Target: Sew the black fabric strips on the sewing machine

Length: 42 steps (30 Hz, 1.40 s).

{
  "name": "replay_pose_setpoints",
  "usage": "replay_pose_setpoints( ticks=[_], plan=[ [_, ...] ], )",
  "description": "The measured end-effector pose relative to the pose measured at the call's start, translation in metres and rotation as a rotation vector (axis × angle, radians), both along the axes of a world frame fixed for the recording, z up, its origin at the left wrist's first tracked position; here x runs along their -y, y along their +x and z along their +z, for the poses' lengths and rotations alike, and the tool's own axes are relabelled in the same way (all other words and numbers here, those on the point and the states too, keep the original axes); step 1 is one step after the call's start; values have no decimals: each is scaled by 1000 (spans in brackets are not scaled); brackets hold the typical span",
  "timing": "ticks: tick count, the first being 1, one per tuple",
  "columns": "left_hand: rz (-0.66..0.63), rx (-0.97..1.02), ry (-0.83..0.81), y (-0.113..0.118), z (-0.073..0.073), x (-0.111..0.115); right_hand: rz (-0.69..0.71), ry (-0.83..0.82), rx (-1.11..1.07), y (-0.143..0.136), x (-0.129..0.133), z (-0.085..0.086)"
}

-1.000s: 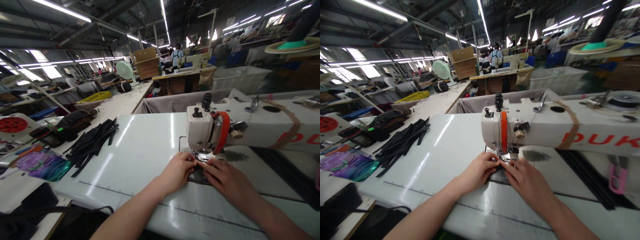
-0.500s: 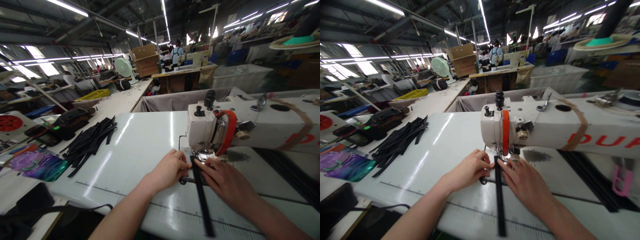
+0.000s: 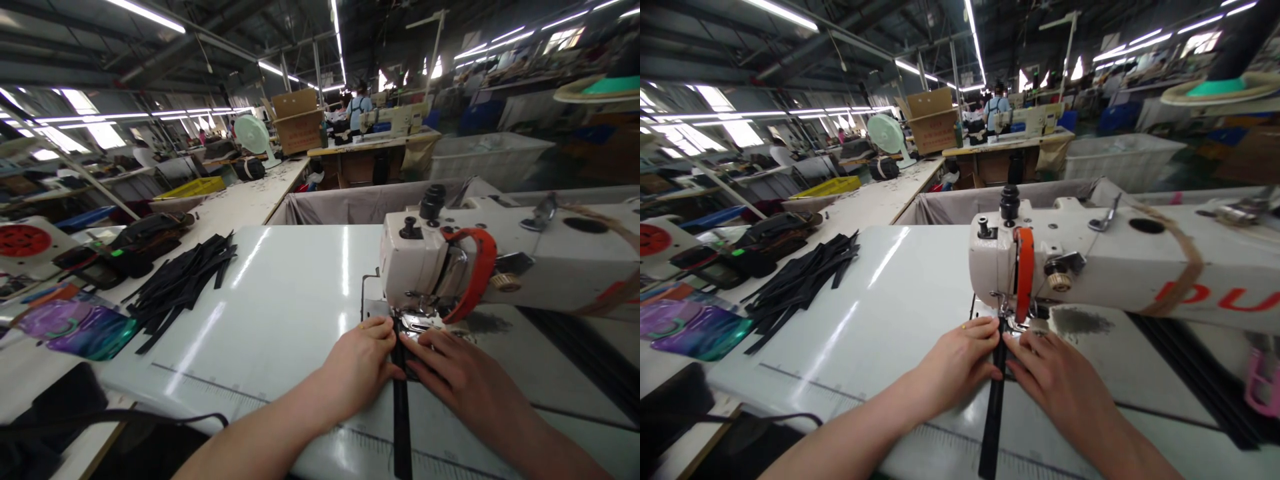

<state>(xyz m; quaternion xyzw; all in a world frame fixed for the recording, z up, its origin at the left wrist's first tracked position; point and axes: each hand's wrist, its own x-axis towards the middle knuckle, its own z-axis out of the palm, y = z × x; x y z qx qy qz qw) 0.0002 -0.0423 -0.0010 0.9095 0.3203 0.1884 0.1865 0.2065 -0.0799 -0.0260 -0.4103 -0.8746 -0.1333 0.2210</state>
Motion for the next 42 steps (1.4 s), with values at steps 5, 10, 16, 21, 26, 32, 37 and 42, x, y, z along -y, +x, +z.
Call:
replay_pose_setpoints(
  ticks=[5,10,16,21,26,32,37,42],
  plan=[
    [46,1,-11,4,0,4,-25,-2,-34,0,0,-1],
    [40,-18,-22,6,3,4,-12,-14,-28,0,-1,0],
    [28,-31,-12,6,1,2,-20,-5,-18,0,-1,-1],
    [18,-30,-35,5,0,2,3,5,-26,0,-2,1],
    [4,-21,-40,4,1,0,11,25,-43,0,-2,1],
    [-16,-37,-44,3,2,0,22,27,-59,0,-1,2],
    [-9,-23,-41,4,2,1,20,6,-88,-1,-2,2],
    [-11,-34,-36,7,0,-2,1,12,-78,0,-2,-1]
  ],
)
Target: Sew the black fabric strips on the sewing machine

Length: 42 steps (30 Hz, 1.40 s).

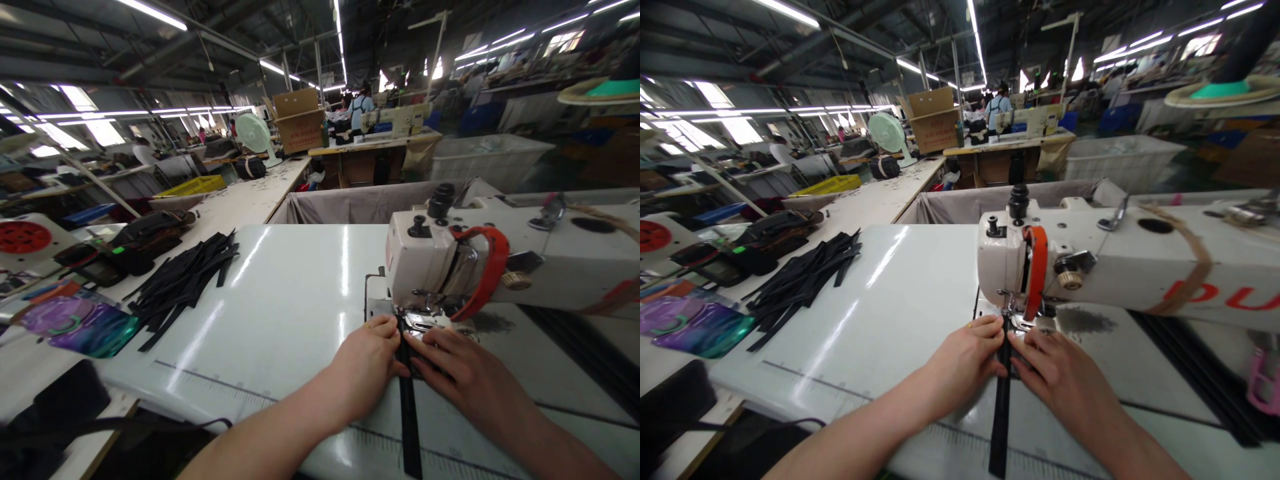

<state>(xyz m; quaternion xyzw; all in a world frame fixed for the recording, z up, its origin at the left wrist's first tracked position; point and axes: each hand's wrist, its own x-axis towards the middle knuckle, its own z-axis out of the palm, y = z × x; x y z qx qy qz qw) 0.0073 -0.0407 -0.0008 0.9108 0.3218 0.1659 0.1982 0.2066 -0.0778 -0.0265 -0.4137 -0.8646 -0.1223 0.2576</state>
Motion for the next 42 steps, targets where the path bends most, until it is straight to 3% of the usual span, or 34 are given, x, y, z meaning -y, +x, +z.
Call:
replay_pose_setpoints(
  ticks=[19,30,37,42],
  plan=[
    [42,4,-59,5,1,1,-23,-11,38,-4,1,2],
    [62,27,-71,4,4,0,-37,-42,-48,-1,2,-1],
    [148,-29,-8,11,5,-9,173,-242,-183,-2,13,23],
    [170,-48,-9,12,7,-8,283,-290,-197,-3,15,32]
  ],
)
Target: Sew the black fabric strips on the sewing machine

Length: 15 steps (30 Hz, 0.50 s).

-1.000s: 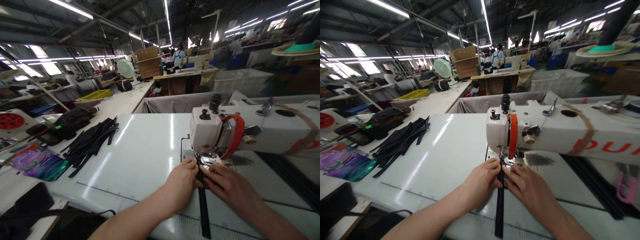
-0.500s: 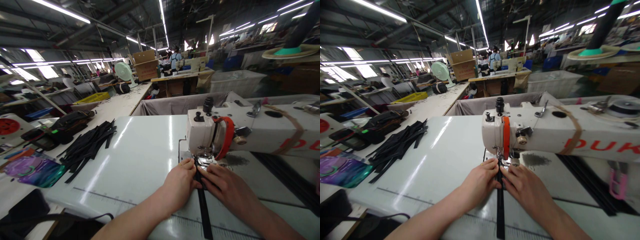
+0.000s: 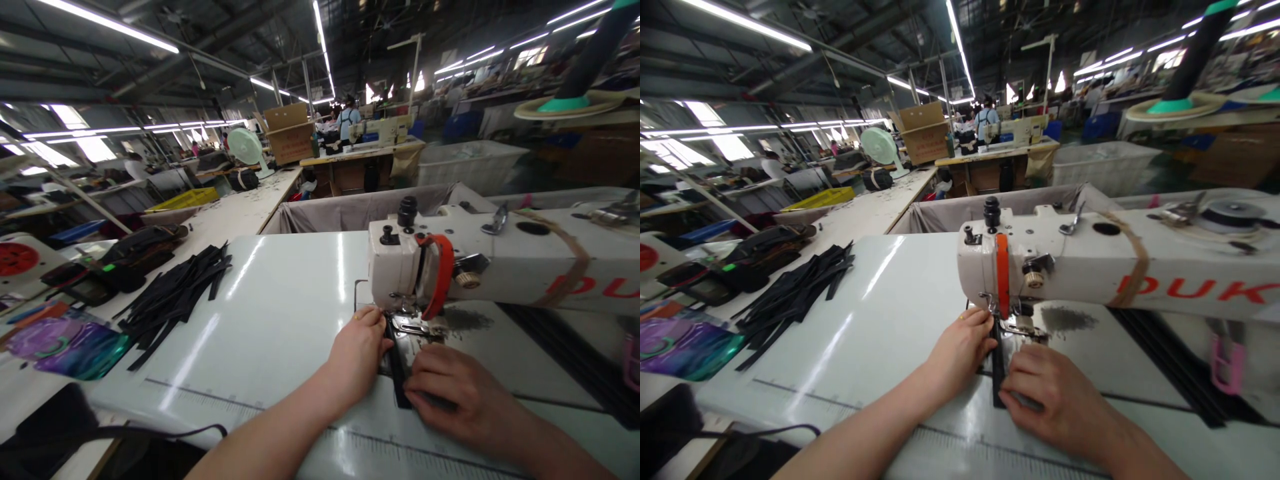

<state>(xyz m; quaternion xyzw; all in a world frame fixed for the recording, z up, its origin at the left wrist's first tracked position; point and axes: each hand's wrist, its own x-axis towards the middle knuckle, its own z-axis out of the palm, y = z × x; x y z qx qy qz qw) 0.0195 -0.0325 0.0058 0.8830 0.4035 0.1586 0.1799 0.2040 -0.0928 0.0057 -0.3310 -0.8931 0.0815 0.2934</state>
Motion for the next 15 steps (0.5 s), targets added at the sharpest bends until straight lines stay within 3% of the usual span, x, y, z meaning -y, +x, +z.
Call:
replay_pose_setpoints(
  ticks=[15],
  plan=[
    [-26,10,-14,-2,-2,0,-196,82,72,6,-11,-19]
  ],
)
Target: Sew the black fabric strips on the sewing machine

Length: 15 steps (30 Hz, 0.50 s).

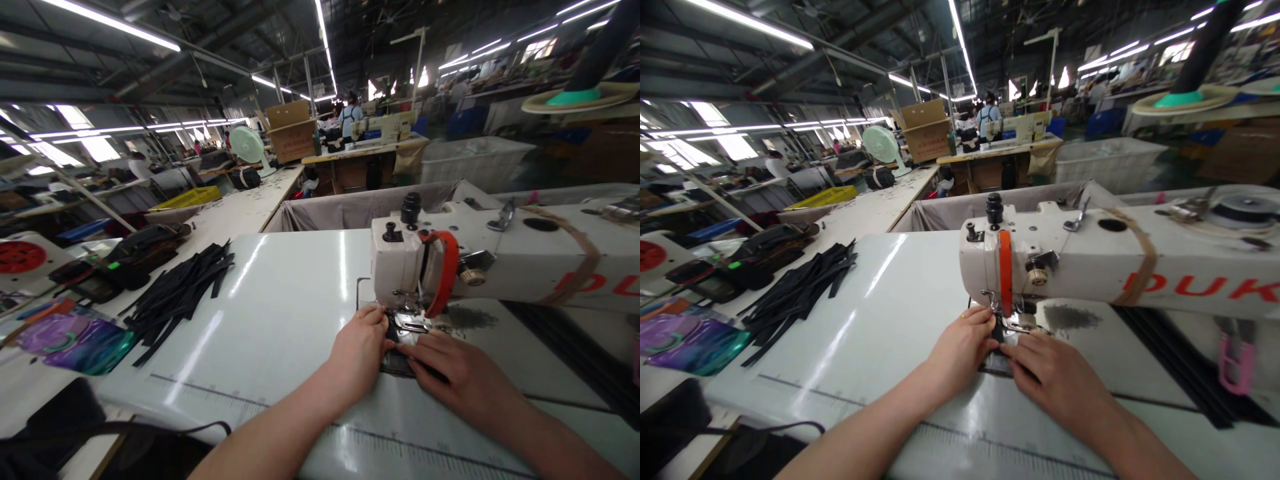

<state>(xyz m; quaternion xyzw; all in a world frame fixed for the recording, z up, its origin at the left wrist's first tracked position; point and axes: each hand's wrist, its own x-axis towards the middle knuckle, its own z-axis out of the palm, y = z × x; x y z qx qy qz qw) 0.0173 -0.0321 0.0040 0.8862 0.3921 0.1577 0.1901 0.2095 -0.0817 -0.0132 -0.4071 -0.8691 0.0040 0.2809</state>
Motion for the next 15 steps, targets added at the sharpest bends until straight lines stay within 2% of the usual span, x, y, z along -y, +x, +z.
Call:
replay_pose_setpoints(
  ticks=[7,15],
  plan=[
    [16,-22,16,2,-1,3,-75,102,79,0,-1,-11],
    [69,42,54,7,-17,3,-112,93,79,-2,-1,-10]
  ],
)
